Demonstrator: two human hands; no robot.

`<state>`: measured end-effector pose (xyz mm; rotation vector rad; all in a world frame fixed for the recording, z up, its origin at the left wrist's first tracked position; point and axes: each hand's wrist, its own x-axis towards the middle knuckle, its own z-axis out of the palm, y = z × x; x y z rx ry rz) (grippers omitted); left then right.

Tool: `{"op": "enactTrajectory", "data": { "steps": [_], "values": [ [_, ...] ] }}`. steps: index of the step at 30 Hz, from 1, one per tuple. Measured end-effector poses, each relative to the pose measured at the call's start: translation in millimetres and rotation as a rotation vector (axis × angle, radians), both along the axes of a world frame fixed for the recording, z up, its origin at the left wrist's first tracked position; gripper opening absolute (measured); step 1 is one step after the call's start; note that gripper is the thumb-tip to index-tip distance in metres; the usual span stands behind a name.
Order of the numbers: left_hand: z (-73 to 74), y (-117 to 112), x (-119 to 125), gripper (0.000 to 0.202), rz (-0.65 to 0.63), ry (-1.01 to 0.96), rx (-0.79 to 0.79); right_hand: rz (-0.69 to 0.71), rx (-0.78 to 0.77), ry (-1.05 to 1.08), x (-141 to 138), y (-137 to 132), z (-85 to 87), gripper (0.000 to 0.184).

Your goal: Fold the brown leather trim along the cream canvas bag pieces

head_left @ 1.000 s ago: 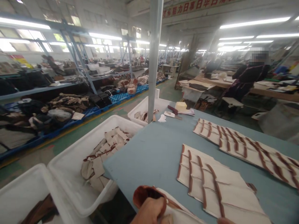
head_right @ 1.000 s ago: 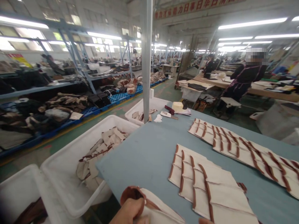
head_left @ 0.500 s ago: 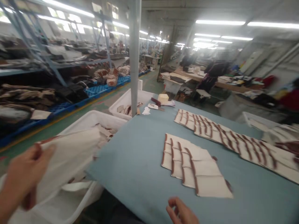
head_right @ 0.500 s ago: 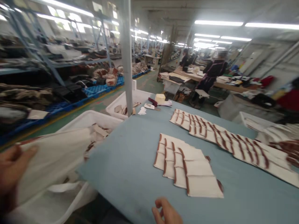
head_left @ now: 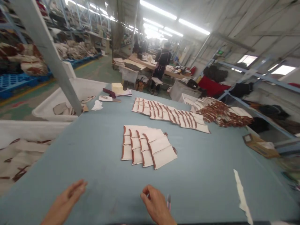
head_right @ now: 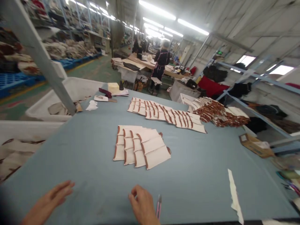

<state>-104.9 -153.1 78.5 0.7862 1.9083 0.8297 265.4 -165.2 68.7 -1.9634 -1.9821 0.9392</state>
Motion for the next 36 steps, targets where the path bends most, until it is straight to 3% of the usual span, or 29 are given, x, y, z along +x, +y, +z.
{"op": "enactTrajectory", "data": {
  "steps": [3,7,10,14,16,20,25,28,32,36],
  "values": [
    [-36.5,22.3,58.9,0.073,-0.146,-0.114,-0.001,-0.081,0.029,-0.037,23.9,-1.4,-14.2,0.016],
    [-66.0,55.3,129.5,0.047,-0.39,-0.078,0.034,-0.164,0.128,-0.113,64.8,6.9,-33.2,0.01],
    [-70.5,74.9,168.3,0.031,-0.602,0.04,0.168,-0.155,0.238,-0.175,93.7,29.6,-43.8,0.025],
    [-65.6,106.8,204.9,0.035,-0.859,0.235,0.393,-0.024,0.341,-0.228,118.4,77.8,-57.4,0.055],
    [-64.9,125.5,216.0,0.037,-0.952,0.334,0.466,0.066,0.363,-0.241,125.9,101.4,-66.2,0.058],
    [-68.9,148.0,226.3,0.044,-1.05,0.546,0.454,0.215,0.373,-0.249,139.6,132.7,-86.3,0.039],
    [-65.6,143.8,240.0,0.049,-1.096,0.762,0.316,0.295,0.38,-0.225,151.0,150.6,-106.6,0.029],
    [-58.2,142.9,248.2,0.05,-1.125,0.818,0.238,0.281,0.4,-0.18,153.1,157.4,-109.9,0.027],
    [-50.3,148.7,251.3,0.052,-1.173,0.834,0.156,0.211,0.45,-0.069,163.7,164.1,-93.6,0.026],
    [-46.5,155.4,254.7,0.049,-1.171,0.844,0.106,-0.008,0.535,0.034,182.5,177.9,-50.4,0.024]
  ]
}}
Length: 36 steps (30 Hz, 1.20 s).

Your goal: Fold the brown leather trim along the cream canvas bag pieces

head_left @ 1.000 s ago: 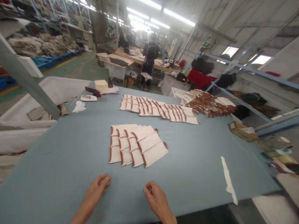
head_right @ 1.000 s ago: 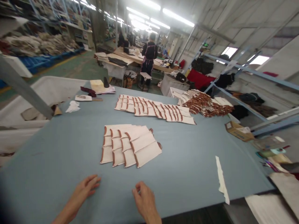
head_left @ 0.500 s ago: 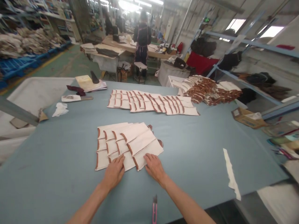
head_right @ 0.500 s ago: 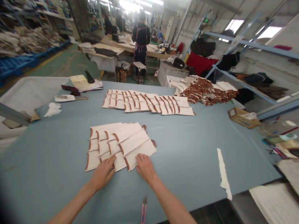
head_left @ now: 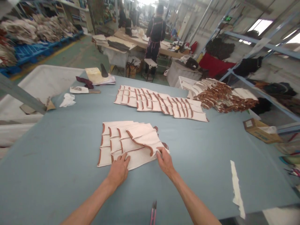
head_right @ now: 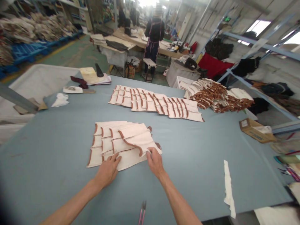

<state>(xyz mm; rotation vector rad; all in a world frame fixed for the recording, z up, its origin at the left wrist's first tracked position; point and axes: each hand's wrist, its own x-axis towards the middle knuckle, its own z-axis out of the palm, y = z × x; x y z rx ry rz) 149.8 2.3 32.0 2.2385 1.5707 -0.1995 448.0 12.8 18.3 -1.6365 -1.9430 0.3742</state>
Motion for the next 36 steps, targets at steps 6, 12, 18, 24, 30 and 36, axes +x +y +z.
{"op": "enactTrajectory", "data": {
  "steps": [6,12,18,24,30,36],
  "values": [
    [5.7,0.5,5.9,0.045,0.046,-0.063,0.005,-0.339,0.189,0.15,10.3,14.6,109.5,0.035],
    [23.8,3.0,-8.8,0.033,0.133,-0.328,0.034,-0.335,0.23,0.229,-23.6,-35.3,201.2,0.034],
    [114.9,-15.5,-50.6,0.041,0.325,-0.652,0.177,-0.238,0.063,0.492,-62.9,-89.9,223.0,0.039],
    [203.5,-74.2,-59.9,0.033,0.212,-0.909,0.438,-0.036,-0.028,0.739,-98.7,-120.3,215.6,0.056],
    [219.1,-116.1,-60.3,0.023,0.117,-0.954,0.778,0.122,-0.071,0.635,-131.9,-148.2,214.2,0.033],
    [212.6,-154.4,-75.8,0.017,0.148,-0.922,0.488,0.304,0.11,0.324,-152.5,-158.7,212.9,0.02]
  ]
}}
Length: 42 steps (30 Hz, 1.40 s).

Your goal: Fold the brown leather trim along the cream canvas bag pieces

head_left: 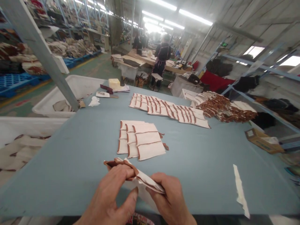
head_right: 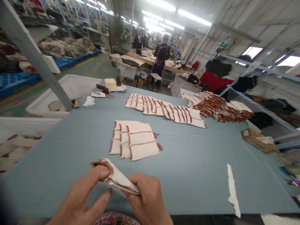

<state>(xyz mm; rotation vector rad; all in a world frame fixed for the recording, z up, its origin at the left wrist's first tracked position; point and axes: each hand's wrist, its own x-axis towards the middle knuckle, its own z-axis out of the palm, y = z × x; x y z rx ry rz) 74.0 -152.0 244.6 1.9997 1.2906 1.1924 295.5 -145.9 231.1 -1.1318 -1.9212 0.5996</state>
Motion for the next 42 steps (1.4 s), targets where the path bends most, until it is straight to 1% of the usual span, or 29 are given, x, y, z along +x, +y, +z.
{"op": "enactTrajectory", "data": {
  "steps": [3,5,6,8,10,12,14,17,19,21,23,26,28,29,31,34,38,40,42],
  "values": [
    [-1.6,-12.2,-12.7,0.015,0.024,0.023,-0.24,0.086,0.019,-0.132,-3.9,-3.1,-3.3,0.021],
    [0.8,-13.8,-19.1,0.017,0.006,0.016,-0.374,0.096,-0.019,-0.162,-6.5,-7.4,-5.8,0.017],
    [2.7,-13.0,-21.1,0.019,-0.017,0.002,-0.418,0.086,-0.062,-0.151,-8.1,-10.3,-7.0,0.013],
    [7.2,-10.1,-22.3,0.029,-0.083,-0.03,-0.495,0.04,-0.199,-0.088,-12.4,-16.5,-8.1,0.006],
    [12.0,-7.7,-20.9,0.033,-0.125,-0.053,-0.555,-0.002,-0.357,0.001,-16.8,-21.4,-5.1,0.011],
    [17.6,-7.2,-18.1,0.031,-0.139,-0.06,-0.582,-0.011,-0.478,0.096,-20.0,-22.2,3.6,0.015],
    [23.9,-7.6,-15.5,0.029,-0.121,-0.058,-0.566,0.018,-0.571,0.214,-21.5,-18.1,16.8,0.016],
    [32.1,-7.7,-15.3,0.023,-0.092,-0.036,-0.525,0.146,-0.744,0.379,-21.8,-6.5,36.4,0.024],
    [34.5,-7.4,-17.4,0.022,-0.118,-0.015,-0.517,0.23,-0.832,0.431,-22.2,0.3,44.3,0.035],
    [34.7,-7.8,-19.3,0.025,-0.137,-0.007,-0.538,0.256,-0.871,0.447,-23.2,3.7,47.0,0.042],
    [34.3,-9.5,-19.0,0.03,-0.114,-0.015,-0.551,0.261,-0.894,0.444,-24.5,3.7,46.2,0.045],
    [35.9,-12.8,-14.6,0.032,-0.09,-0.037,-0.575,0.279,-0.941,0.443,-24.9,0.2,42.9,0.047],
    [38.3,-14.0,-11.0,0.032,-0.106,-0.058,-0.608,0.283,-0.932,0.438,-23.5,-3.0,41.0,0.046],
    [39.6,-14.2,-9.5,0.033,-0.108,-0.069,-0.617,0.272,-0.9,0.425,-22.4,-4.9,40.2,0.044],
    [41.4,-14.1,-7.6,0.033,-0.106,-0.088,-0.615,0.234,-0.797,0.372,-19.8,-9.4,38.8,0.038],
    [41.4,-14.6,-6.7,0.028,-0.112,-0.118,-0.594,0.162,-0.633,0.26,-16.6,-17.6,38.6,0.026],
    [38.6,-17.0,-5.9,0.022,-0.142,-0.187,-0.63,0.123,-0.483,0.167,-16.3,-26.1,43.7,0.019],
    [37.4,-18.3,-4.3,0.025,-0.132,-0.204,-0.636,0.111,-0.427,0.151,-16.9,-28.1,46.8,0.018],
    [36.7,-19.4,-2.2,0.026,-0.098,-0.176,-0.632,0.105,-0.387,0.142,-17.1,-29.0,48.7,0.017]
  ]
}}
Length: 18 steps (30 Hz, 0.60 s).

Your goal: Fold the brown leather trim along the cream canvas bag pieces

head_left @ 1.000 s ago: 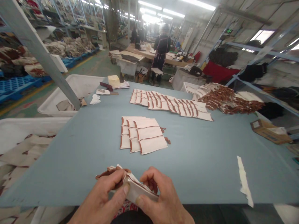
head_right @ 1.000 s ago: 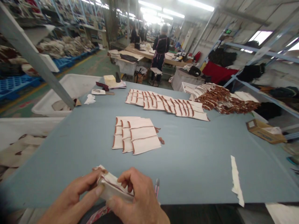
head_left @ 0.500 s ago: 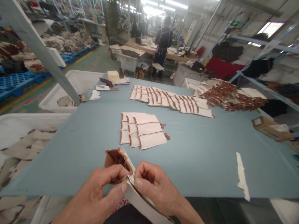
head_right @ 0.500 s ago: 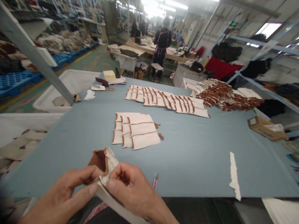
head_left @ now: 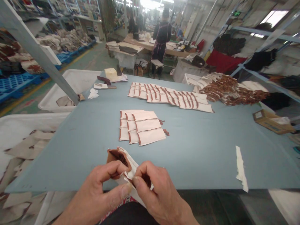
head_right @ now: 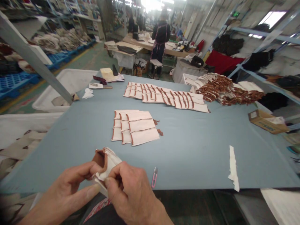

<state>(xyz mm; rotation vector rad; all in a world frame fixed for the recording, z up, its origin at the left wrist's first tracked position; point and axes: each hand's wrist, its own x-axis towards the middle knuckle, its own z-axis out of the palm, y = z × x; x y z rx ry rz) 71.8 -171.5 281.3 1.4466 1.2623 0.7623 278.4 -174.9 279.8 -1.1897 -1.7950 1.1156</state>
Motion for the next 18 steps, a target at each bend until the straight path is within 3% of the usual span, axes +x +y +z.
{"op": "enactTrajectory", "data": {
  "steps": [7,15,18],
  "values": [
    [0.3,-3.8,6.5,0.029,0.012,0.123,-0.034,-0.013,-0.071,-0.018,3.1,-3.0,-3.5,0.021],
    [-9.8,-8.1,5.0,0.03,0.022,-0.031,-0.111,-0.035,-0.095,-0.015,-3.3,-3.7,-13.9,0.024],
    [-14.9,-11.1,10.1,0.031,0.096,-0.026,-0.037,-0.061,-0.11,0.026,-7.4,-7.0,-19.4,0.021]
  ]
}}
